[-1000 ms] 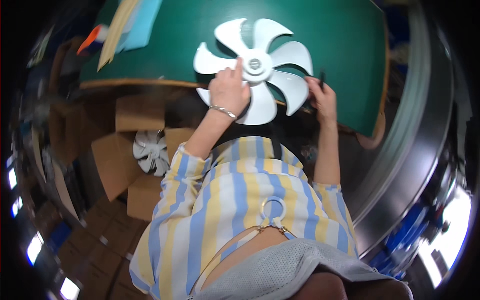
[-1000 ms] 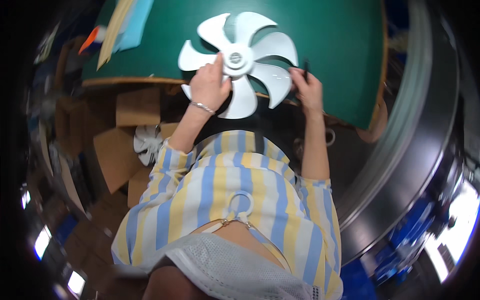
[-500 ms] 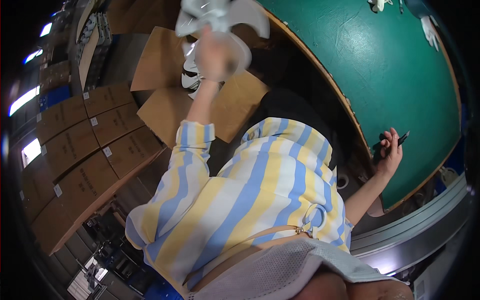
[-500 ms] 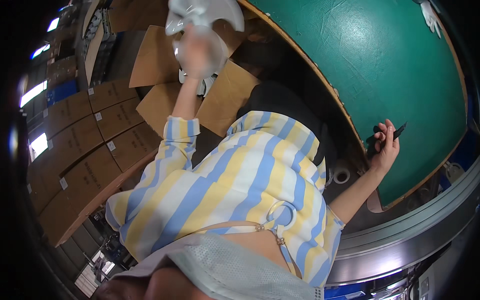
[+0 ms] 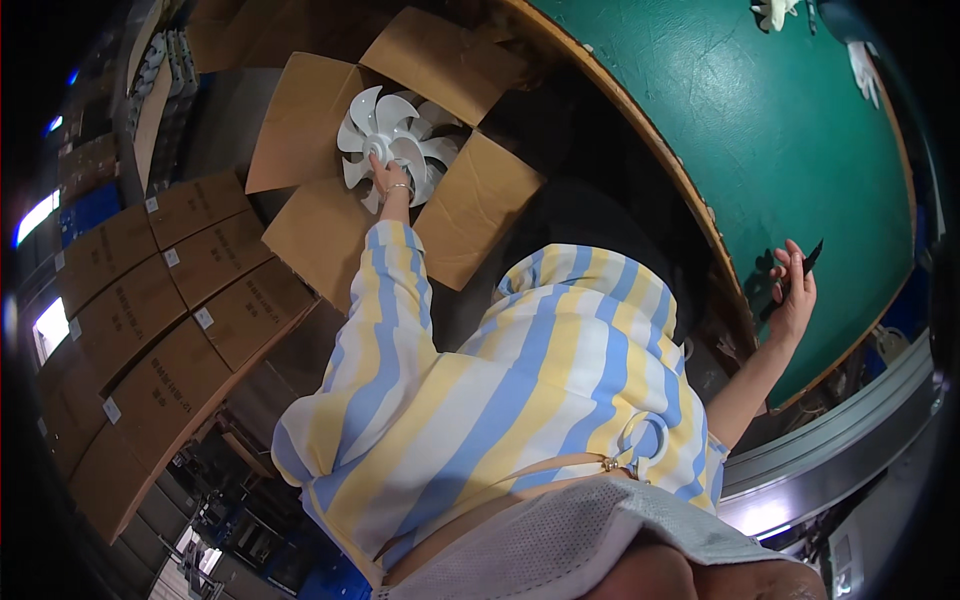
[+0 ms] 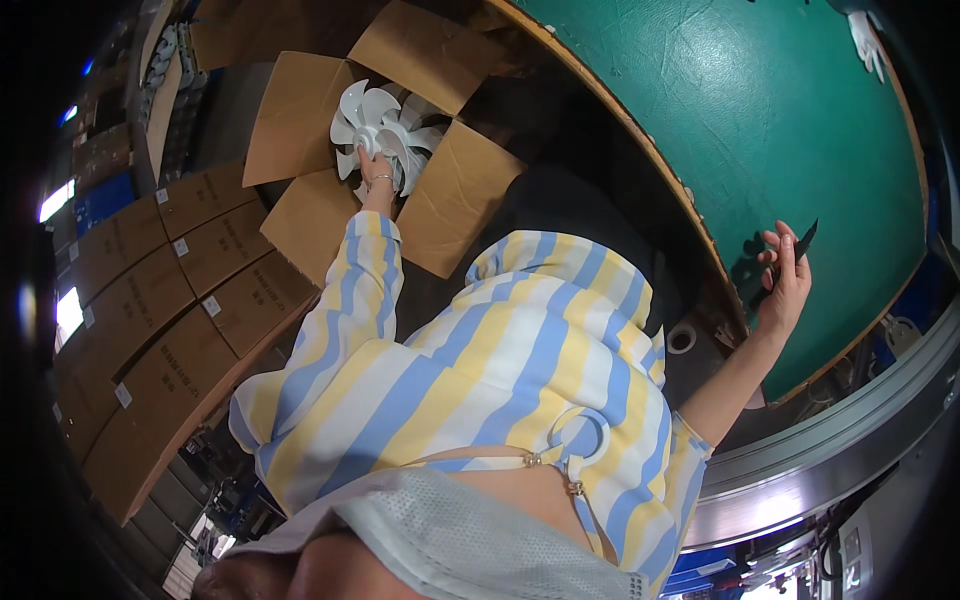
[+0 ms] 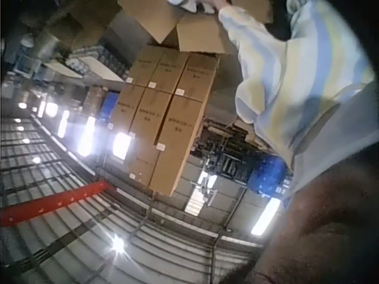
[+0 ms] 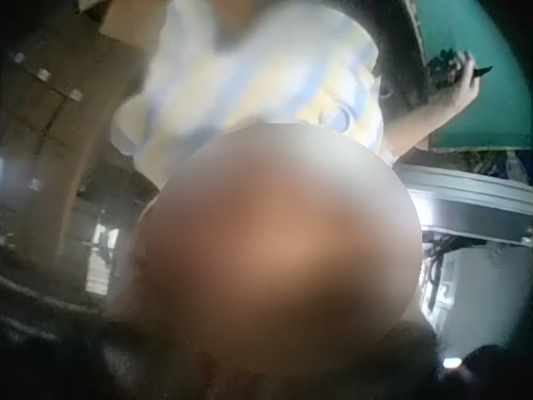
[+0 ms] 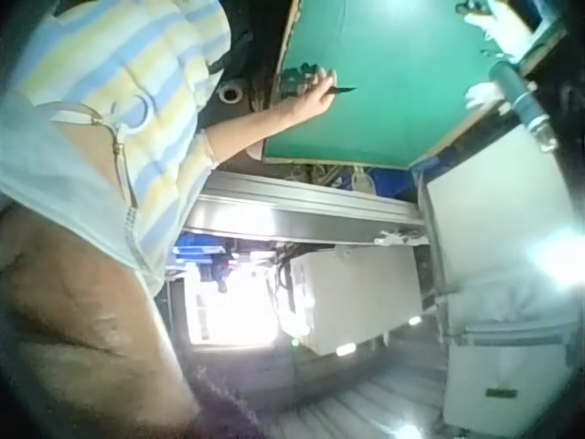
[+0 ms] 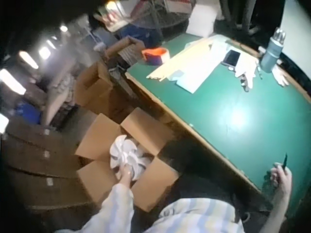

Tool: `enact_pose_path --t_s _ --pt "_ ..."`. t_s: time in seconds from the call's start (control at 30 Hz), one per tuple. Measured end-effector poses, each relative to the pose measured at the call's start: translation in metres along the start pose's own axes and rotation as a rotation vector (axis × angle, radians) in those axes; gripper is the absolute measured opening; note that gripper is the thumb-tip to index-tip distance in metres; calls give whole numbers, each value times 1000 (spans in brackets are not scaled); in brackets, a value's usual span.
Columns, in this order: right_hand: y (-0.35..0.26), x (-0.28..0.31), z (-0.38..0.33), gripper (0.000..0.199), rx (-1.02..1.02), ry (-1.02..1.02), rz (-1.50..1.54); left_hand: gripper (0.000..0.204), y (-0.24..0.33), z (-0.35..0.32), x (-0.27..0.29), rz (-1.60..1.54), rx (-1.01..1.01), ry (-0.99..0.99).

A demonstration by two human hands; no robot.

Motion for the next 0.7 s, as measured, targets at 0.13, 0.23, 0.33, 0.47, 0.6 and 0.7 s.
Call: enact_pose_path --t_s 0.13,0.23,0.33,0.47,0.6,0.7 --pt "-12 -14 3 37 -13 -47 -25 64 -15 15 -5 68 1 51" --pt "-14 -24 7 37 -17 -81 -50 65 -22 15 -12 63 27 66" --pt "-17 -31 8 35 -27 -86 -32 65 -7 10 -13 37 -34 64" --pt "-24 -41 10 35 -29 -105 -46 64 -10 11 -10 3 -46 47" --pt "-22 -47 13 35 -34 -131 -47 63 -20 24 -4 -212 50 -91" --pt "-10 -42 13 36 -40 -122 -52 63 -1 10 -5 -40 -131 -50"
Point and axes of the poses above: each hand's wrist, its own z-axis towards the middle knuckle, its own x-axis out of the back of the hand, y = z × x, the point moved 5 cm from there along z, towards the middle knuckle, and after that the axes turned 11 degrees about x, right-handed, at the moved point
